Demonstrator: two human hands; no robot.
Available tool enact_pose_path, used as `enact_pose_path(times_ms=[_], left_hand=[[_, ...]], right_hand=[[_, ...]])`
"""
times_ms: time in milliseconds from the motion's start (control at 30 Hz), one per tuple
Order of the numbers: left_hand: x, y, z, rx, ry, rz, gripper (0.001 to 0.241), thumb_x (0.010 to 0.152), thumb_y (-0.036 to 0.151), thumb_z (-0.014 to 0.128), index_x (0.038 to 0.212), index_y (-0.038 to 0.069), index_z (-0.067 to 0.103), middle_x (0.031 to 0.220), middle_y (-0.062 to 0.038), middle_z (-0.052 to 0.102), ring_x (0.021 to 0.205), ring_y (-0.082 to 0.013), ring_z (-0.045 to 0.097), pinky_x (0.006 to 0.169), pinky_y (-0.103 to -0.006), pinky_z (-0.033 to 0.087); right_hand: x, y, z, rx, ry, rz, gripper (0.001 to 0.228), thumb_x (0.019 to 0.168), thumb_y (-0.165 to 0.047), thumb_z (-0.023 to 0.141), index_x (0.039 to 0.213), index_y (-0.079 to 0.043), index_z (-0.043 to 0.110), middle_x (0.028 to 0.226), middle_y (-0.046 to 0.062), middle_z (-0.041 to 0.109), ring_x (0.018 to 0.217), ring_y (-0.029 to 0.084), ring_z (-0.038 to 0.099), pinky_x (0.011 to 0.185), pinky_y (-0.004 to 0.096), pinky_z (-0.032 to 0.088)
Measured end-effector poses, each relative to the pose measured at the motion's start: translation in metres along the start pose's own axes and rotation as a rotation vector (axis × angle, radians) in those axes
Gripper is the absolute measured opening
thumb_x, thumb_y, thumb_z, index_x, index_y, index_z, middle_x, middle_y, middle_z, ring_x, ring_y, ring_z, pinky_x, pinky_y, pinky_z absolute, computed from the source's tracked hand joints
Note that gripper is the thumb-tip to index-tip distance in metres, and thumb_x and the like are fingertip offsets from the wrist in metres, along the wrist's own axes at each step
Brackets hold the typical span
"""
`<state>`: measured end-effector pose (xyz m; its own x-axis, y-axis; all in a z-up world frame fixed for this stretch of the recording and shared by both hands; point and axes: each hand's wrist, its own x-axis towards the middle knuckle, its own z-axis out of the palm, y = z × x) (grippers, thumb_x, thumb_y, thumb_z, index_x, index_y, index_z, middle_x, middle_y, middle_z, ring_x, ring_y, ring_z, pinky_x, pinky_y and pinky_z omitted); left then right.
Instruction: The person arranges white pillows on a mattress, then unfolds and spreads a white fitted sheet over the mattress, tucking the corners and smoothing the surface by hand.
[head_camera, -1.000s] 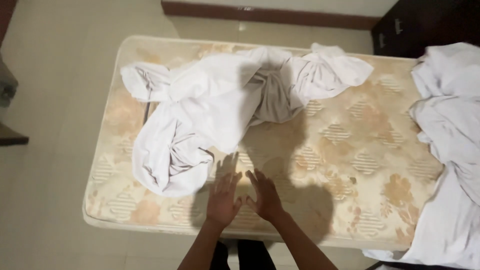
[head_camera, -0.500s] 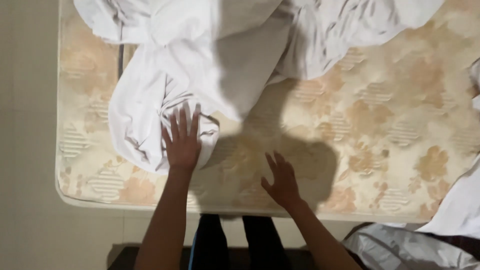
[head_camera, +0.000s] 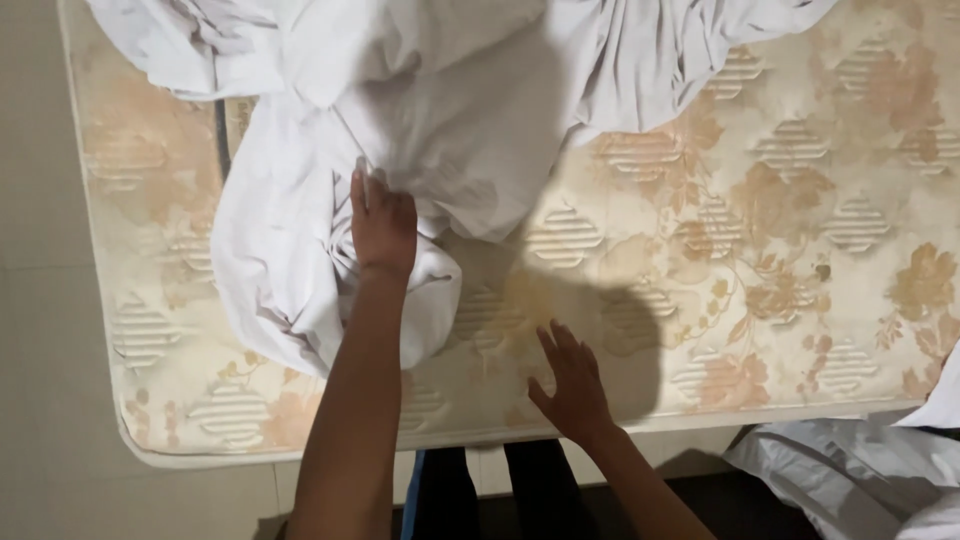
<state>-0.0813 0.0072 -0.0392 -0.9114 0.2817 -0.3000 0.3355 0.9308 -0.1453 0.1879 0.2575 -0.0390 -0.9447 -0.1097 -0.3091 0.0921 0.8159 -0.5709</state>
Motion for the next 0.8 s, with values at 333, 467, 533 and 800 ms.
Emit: enact_pose_path(times_ms=[333,467,533,800], left_hand=[[-0.167,0.025,0.069,-0.257,0.545,-0.065,0.027,0.095,0.012,0.057,0.117,0.007,0.072,0.106,-0.014,0.070,0.115,-0.0318,0.059,0.122,-0.0634,0.024],[-0.264,0.031,0.084,-0.235,0.132,-0.072,0.021,0.088,0.014,0.058,0.102,0.011,0.073,0.094,-0.011,0.070,0.110,-0.0325,0.060,0.118,-0.0640,0.023],[-0.295,0.029,0.088,-0.330,0.072,-0.079,0.020,0.088,0.012,0.058,0.103,0.011,0.072,0.093,-0.010,0.070,0.108,-0.0319,0.060,0.118,-0.0642,0.022],[-0.343,-0.003,0.076,-0.534,-0.001,-0.223,0.026,0.079,0.009,0.066,0.104,0.014,0.071,0.105,-0.004,0.073,0.115,-0.0324,0.056,0.115,-0.0690,0.019]], right_hand=[[0.053,-0.022,-0.008,-0.002,0.078,-0.014,0.086,0.085,-0.032,0.074,0.157,-0.013,0.032,0.164,0.018,0.028,0.153,0.033,0.024,0.121,0.055,0.020],[0.088,-0.042,-0.026,-0.035,0.171,-0.108,0.095,0.078,-0.027,0.078,0.158,-0.013,0.029,0.165,0.022,0.025,0.153,0.039,0.025,0.119,0.056,0.026],[0.119,-0.049,-0.037,-0.059,0.192,-0.169,0.099,0.075,-0.025,0.080,0.159,-0.013,0.028,0.166,0.024,0.023,0.153,0.042,0.024,0.118,0.058,0.027],[0.220,-0.020,-0.030,-0.556,0.166,-0.333,0.092,0.070,-0.006,0.073,0.156,-0.020,0.041,0.158,0.022,0.036,0.146,0.041,0.033,0.118,0.059,0.028]])
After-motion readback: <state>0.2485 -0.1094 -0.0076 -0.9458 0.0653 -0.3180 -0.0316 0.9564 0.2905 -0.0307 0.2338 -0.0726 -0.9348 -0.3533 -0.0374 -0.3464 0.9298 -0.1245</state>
